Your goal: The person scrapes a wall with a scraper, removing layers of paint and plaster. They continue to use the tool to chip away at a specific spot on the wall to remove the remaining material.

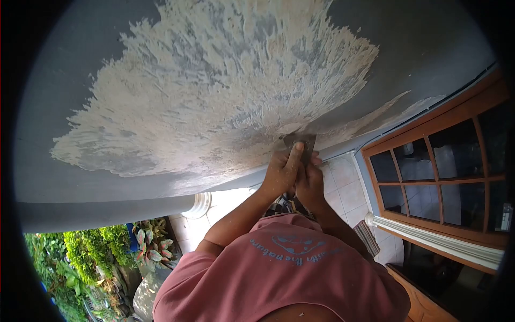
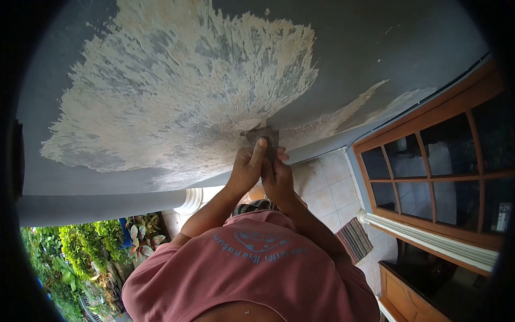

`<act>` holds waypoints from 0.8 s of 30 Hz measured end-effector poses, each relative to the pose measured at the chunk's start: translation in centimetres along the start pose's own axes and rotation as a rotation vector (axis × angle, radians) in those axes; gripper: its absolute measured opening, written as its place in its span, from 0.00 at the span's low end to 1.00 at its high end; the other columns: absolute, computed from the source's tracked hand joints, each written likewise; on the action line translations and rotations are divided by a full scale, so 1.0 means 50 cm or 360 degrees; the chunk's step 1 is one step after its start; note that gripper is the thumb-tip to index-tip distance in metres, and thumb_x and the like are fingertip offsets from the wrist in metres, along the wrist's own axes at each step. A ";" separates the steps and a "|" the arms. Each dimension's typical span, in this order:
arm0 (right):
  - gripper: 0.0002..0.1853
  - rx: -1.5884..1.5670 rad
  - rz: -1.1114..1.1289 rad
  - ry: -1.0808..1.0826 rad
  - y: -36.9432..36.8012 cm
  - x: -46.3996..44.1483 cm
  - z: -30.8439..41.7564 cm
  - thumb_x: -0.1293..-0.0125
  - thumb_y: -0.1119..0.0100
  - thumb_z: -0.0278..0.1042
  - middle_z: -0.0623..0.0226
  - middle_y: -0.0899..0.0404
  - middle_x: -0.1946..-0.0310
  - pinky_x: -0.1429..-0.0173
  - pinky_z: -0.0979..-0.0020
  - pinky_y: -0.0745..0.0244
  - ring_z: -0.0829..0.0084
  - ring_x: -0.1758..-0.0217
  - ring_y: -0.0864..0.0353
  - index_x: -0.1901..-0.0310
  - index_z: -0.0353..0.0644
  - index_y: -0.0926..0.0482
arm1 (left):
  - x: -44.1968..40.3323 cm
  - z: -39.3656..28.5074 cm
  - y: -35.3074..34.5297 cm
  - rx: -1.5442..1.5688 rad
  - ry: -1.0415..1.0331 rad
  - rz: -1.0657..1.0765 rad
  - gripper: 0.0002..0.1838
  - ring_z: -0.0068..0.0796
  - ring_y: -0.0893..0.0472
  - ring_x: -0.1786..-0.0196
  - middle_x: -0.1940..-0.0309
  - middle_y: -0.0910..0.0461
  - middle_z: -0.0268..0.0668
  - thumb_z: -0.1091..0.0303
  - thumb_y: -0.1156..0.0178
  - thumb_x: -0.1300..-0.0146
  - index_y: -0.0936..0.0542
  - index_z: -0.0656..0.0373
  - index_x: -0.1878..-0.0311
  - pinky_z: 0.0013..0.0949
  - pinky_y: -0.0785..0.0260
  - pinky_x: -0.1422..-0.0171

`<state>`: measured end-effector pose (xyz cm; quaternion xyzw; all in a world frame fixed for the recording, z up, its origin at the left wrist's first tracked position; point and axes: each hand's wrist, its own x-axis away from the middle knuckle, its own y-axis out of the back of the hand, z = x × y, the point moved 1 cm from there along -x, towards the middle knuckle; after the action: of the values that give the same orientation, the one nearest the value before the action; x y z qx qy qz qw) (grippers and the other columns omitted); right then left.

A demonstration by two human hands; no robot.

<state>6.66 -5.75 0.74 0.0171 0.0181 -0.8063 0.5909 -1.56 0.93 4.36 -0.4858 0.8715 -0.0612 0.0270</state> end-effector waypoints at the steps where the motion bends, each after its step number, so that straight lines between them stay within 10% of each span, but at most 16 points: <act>1: 0.11 -0.0007 0.0010 0.0023 0.002 -0.012 0.004 0.28 0.53 0.31 0.68 0.23 0.78 0.71 0.76 0.32 0.82 0.73 0.24 0.57 0.33 0.23 | 0.001 -0.014 -0.005 0.0085 0.0075 0.0008 0.31 0.23 0.20 0.68 0.68 0.16 0.40 0.46 0.58 0.26 0.18 0.69 0.58 0.25 0.28 0.64; 3: 0.12 -0.0049 0.0041 0.0034 0.000 -0.017 0.005 0.27 0.54 0.34 0.71 0.25 0.79 0.73 0.77 0.34 0.83 0.76 0.26 0.58 0.34 0.24 | -0.002 -0.046 -0.008 0.0241 0.0201 0.0021 0.32 0.28 0.18 0.59 0.66 0.16 0.44 0.46 0.58 0.27 0.18 0.70 0.61 0.29 0.26 0.50; 12: 0.12 0.0049 0.0015 0.0077 -0.001 -0.013 0.009 0.26 0.56 0.35 0.73 0.27 0.79 0.74 0.78 0.37 0.84 0.77 0.29 0.59 0.35 0.25 | -0.008 -0.022 -0.013 0.0130 -0.0004 -0.0053 0.31 0.19 0.21 0.71 0.68 0.15 0.39 0.46 0.58 0.26 0.19 0.70 0.56 0.21 0.29 0.70; 17: 0.11 -0.0149 0.0110 -0.0165 0.007 0.013 -0.016 0.29 0.52 0.31 0.65 0.21 0.76 0.67 0.74 0.29 0.79 0.70 0.22 0.57 0.32 0.23 | 0.018 0.004 0.002 0.0109 0.0284 -0.0004 0.31 0.21 0.20 0.71 0.67 0.15 0.40 0.47 0.57 0.27 0.18 0.70 0.57 0.22 0.28 0.69; 24: 0.12 -0.0102 0.0092 0.0023 0.004 -0.009 0.008 0.25 0.56 0.35 0.79 0.32 0.81 0.78 0.81 0.41 0.88 0.81 0.34 0.60 0.37 0.26 | 0.003 -0.031 -0.007 0.0078 0.0190 0.0021 0.32 0.21 0.20 0.69 0.67 0.15 0.41 0.46 0.58 0.26 0.18 0.70 0.58 0.23 0.28 0.64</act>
<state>7.01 -5.38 1.15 0.0046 0.0476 -0.7877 0.6141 -1.48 0.76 5.95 -0.4747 0.8730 -0.1113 -0.0127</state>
